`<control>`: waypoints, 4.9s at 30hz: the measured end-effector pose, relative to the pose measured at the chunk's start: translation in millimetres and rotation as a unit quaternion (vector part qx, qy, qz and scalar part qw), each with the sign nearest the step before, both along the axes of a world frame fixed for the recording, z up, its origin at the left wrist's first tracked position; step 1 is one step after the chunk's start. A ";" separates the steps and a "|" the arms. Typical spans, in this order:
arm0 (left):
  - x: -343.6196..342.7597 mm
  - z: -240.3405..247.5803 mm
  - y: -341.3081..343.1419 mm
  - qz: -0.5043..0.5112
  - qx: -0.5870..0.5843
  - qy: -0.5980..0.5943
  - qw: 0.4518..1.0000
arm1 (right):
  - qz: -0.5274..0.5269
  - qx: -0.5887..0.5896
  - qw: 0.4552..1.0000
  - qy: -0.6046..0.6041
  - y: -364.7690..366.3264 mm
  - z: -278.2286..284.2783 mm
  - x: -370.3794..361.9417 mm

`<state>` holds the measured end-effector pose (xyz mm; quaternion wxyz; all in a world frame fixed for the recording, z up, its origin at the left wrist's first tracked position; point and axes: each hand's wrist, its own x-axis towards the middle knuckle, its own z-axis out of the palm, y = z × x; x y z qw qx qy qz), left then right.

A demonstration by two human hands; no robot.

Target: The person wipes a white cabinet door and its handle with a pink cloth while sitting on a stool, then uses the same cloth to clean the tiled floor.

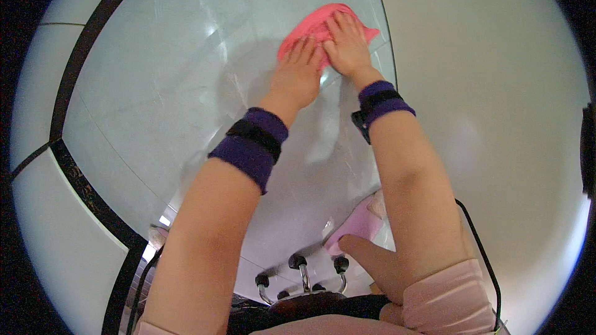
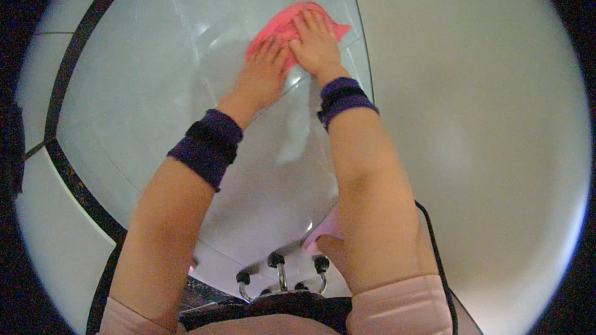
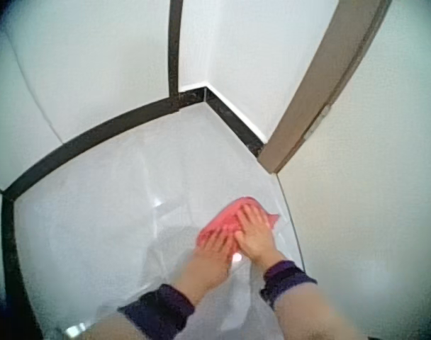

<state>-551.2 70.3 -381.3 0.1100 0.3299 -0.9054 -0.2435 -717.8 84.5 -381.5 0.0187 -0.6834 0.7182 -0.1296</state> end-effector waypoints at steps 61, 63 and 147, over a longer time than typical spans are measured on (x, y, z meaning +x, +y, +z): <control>62.0 89.4 139.5 -0.010 0.012 -0.017 1.000 | -0.062 0.014 0.988 -0.142 208.6 100.4 77.7; 53.8 75.7 143.3 -0.021 0.026 -0.141 0.989 | -0.039 0.038 0.993 -0.106 207.1 82.7 75.3; 65.7 348.8 134.4 0.037 0.156 0.215 0.964 | -0.221 -0.167 0.702 -0.656 264.1 347.8 149.5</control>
